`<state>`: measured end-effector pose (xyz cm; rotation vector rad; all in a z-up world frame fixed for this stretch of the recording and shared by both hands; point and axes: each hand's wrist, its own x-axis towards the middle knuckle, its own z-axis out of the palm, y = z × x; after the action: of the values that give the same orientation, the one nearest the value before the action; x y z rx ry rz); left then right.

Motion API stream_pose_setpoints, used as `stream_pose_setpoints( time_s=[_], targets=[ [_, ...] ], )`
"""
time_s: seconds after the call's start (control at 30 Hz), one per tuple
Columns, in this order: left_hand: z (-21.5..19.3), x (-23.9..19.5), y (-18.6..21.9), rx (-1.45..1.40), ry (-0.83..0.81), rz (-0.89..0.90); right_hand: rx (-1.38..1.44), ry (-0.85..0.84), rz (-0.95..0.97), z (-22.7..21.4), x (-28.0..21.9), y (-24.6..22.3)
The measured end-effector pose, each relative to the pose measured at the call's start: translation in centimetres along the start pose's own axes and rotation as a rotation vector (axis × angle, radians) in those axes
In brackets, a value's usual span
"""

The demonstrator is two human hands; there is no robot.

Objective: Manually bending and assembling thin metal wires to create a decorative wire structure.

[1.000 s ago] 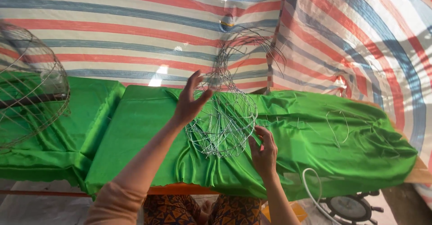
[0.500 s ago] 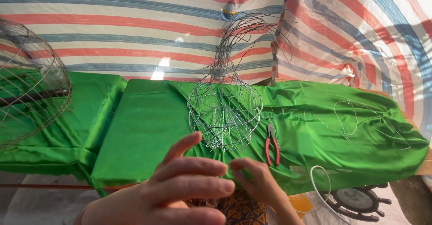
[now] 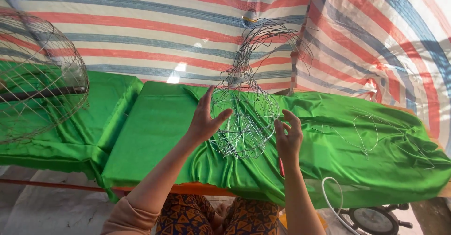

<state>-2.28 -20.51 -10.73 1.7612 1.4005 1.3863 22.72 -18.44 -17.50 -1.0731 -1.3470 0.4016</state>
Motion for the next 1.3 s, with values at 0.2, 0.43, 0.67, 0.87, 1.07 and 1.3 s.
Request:
stream_pose_setpoints(
  time_s=[0.2, 0.43, 0.67, 0.87, 1.07, 1.3],
  targets=[
    [0.4, -0.3, -1.5, -0.007, -0.026, -0.059, -0.089, -0.029, -0.03, 0.7, 1.9, 2.1],
    [1.9, -0.9, -3.5, 0.003, -0.003, -0.183, -0.146, -0.142, -0.023, 1.6, 2.3, 3.3],
    [3.1, -1.3, -4.1, 0.013, 0.053, -0.098, -0.12, -0.2, 0.046, 1.8, 1.5, 6.0],
    [3.7, -0.9, -4.2, -0.031, 0.112, 0.046, -0.056, -0.123, -0.006, 1.2, 1.7, 3.3],
    [3.6, -0.1, -3.9, -0.14, 0.173, 0.207, 0.086, -0.079, -0.066, 1.1, 2.3, 1.4],
    [2.7, 0.0, -2.7, -0.234, 0.149, 0.364, 0.334, -0.105, -0.117, 0.5, 3.1, 1.2]
  ],
)
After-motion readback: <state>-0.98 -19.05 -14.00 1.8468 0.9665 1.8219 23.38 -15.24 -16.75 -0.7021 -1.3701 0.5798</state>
